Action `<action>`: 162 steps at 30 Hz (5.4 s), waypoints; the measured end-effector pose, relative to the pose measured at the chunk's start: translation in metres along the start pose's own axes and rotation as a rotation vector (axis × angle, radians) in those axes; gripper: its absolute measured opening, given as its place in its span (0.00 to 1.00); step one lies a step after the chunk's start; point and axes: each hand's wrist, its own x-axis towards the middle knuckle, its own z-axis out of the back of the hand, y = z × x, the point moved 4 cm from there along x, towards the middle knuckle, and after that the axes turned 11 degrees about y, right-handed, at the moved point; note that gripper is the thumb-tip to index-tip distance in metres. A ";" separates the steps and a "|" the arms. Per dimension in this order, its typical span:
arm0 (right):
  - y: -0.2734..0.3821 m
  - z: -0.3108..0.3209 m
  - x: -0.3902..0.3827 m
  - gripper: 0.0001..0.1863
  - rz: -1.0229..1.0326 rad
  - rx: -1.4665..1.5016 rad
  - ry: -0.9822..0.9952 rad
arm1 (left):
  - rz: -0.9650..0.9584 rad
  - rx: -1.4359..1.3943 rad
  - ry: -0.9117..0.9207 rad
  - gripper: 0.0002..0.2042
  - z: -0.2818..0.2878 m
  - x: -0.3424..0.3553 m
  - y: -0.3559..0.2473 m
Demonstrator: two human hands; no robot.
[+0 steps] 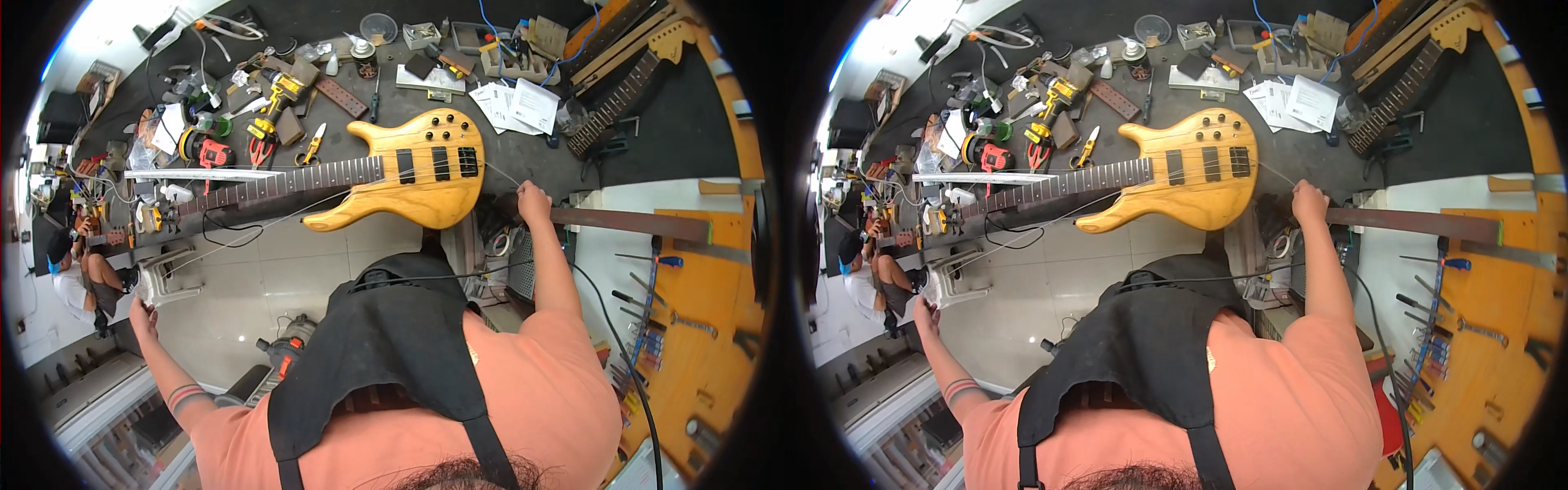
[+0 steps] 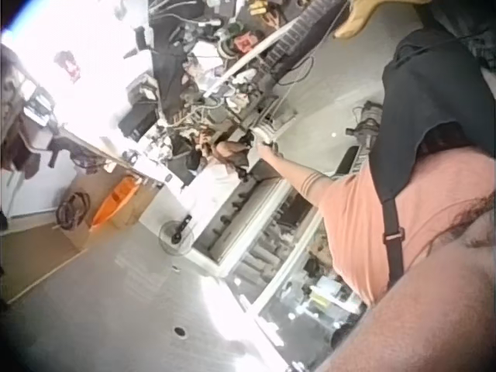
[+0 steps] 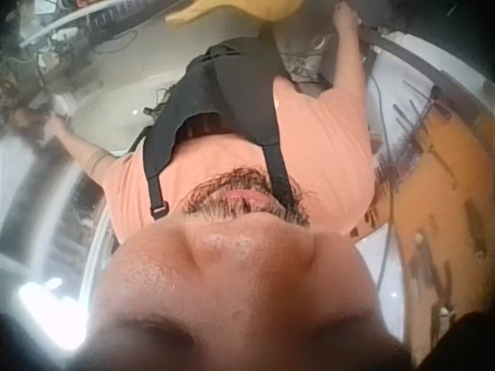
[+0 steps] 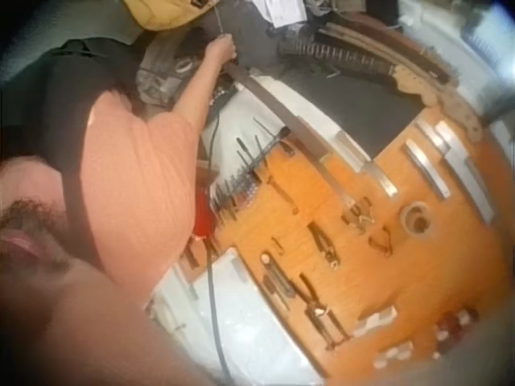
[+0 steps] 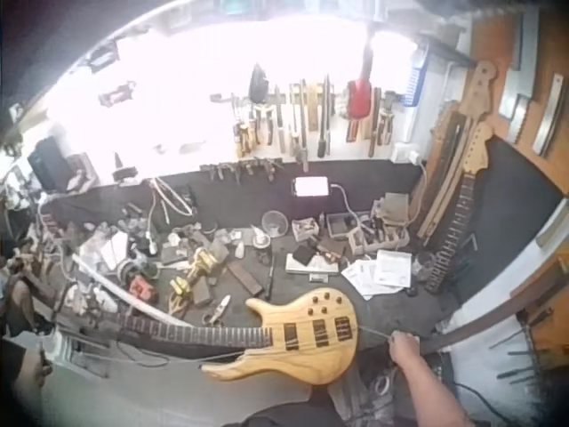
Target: The person strings a yellow electric guitar by hand, threading strings through the bridge and winding them onto the tuning pegs. The person uses a white cloth to wipe the guitar's fretboard and body during the process.
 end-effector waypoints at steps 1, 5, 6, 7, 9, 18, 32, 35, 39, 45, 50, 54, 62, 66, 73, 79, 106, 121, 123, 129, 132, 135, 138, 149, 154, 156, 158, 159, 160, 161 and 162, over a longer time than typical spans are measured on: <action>0.006 0.002 0.000 0.09 -0.055 -0.012 -0.042 | 0.006 -0.081 0.003 0.12 0.017 0.005 0.016; 0.017 0.014 -0.014 0.14 -0.396 0.201 -0.173 | -0.052 -0.346 0.071 0.10 0.029 0.028 0.059; 0.021 0.008 -0.013 0.15 -0.483 0.283 -0.186 | -0.059 -0.376 0.080 0.10 0.047 0.024 0.060; 0.021 0.002 -0.006 0.17 -0.582 0.375 -0.201 | -0.077 -0.403 0.100 0.10 0.059 0.025 0.055; 0.016 -0.010 0.013 0.22 -0.666 0.634 -0.204 | -0.082 -0.508 0.117 0.08 0.074 0.037 0.049; 0.119 0.011 0.018 0.21 -0.447 0.506 -0.228 | -0.154 -1.039 0.320 0.18 0.129 0.148 0.050; 0.211 -0.041 -0.001 0.26 -0.849 0.986 -0.511 | -0.226 -1.044 0.174 0.15 0.051 0.229 -0.068; 0.237 -0.065 0.013 0.26 -0.799 1.015 -0.367 | -0.290 -1.035 0.461 0.17 0.100 0.267 -0.078; 0.241 -0.060 0.011 0.27 -0.700 1.266 -0.434 | -0.202 -0.832 0.559 0.16 0.047 0.314 -0.068; 0.324 -0.067 -0.017 0.21 -0.712 1.578 -0.683 | -0.072 -0.745 0.704 0.10 -0.023 0.397 -0.068; 0.319 -0.073 -0.027 0.17 -0.708 1.602 -0.715 | 0.068 -0.684 0.855 0.12 -0.063 0.446 -0.043; 0.310 -0.088 -0.019 0.12 -0.637 1.769 -0.585 | 0.155 -0.823 0.677 0.13 -0.074 0.446 -0.051; 0.279 -0.075 0.011 0.13 -0.477 2.018 -0.274 | -0.177 -0.461 -0.016 0.22 -0.106 0.362 -0.080; 0.290 -0.068 0.011 0.13 -0.543 2.026 -0.226 | -0.931 0.329 -0.109 0.16 -0.198 0.213 -0.137; 0.376 -0.067 -0.025 0.09 -0.284 2.160 -0.030 | -1.299 0.370 1.143 0.19 -0.416 -0.101 -0.181; 0.450 -0.092 -0.095 0.10 -0.101 2.330 0.223 | -1.440 0.826 1.364 0.45 -0.526 -0.201 -0.110; 0.644 -0.056 -0.173 0.12 -0.040 2.210 0.513 | -0.854 0.937 1.079 0.08 -0.133 0.046 -0.218; 0.718 -0.202 -0.177 0.18 0.038 0.913 0.773 | -0.913 0.912 1.105 0.09 -0.167 0.259 -0.157; 0.723 -0.222 -0.174 0.26 0.151 0.847 0.394 | -0.938 0.837 1.149 0.09 -0.171 0.278 -0.140; 0.747 -0.264 -0.128 0.27 0.271 0.701 0.201 | -1.000 0.838 1.036 0.07 -0.190 0.292 -0.102; 0.748 -0.264 -0.127 0.21 0.207 0.641 0.199 | -1.063 0.757 0.995 0.08 -0.191 0.296 -0.097; 0.753 -0.260 -0.124 0.19 0.211 0.580 0.204 | -0.959 0.790 1.044 0.07 -0.194 0.308 -0.091; 0.748 -0.265 -0.114 0.24 0.235 0.536 0.232 | -0.572 0.702 1.189 0.07 -0.198 0.317 -0.086; 0.760 -0.225 -0.161 0.27 0.214 1.044 0.443 | -0.475 0.534 1.263 0.09 -0.172 0.298 -0.085; 0.756 -0.260 -0.149 0.22 0.051 1.144 0.499 | -0.403 0.522 1.274 0.09 -0.178 0.299 -0.057; 0.757 -0.270 -0.152 0.23 0.012 1.209 0.475 | -0.352 0.536 1.295 0.08 -0.180 0.305 -0.045; 0.763 -0.275 -0.161 0.29 0.006 1.295 0.387 | -0.318 0.529 1.291 0.08 -0.185 0.309 -0.036; 0.762 -0.276 -0.163 0.29 0.008 1.358 0.408 | -0.310 0.516 1.280 0.08 -0.188 0.310 -0.034; 0.761 -0.277 -0.164 0.28 0.009 1.420 0.429 | -0.301 0.503 1.268 0.08 -0.190 0.312 -0.032; 0.760 -0.278 -0.165 0.28 0.012 1.482 0.451 | -0.307 0.512 1.259 0.08 -0.190 0.313 -0.031; 0.761 -0.275 -0.169 0.27 0.018 1.511 0.449 | -0.315 0.522 1.255 0.09 -0.192 0.313 -0.032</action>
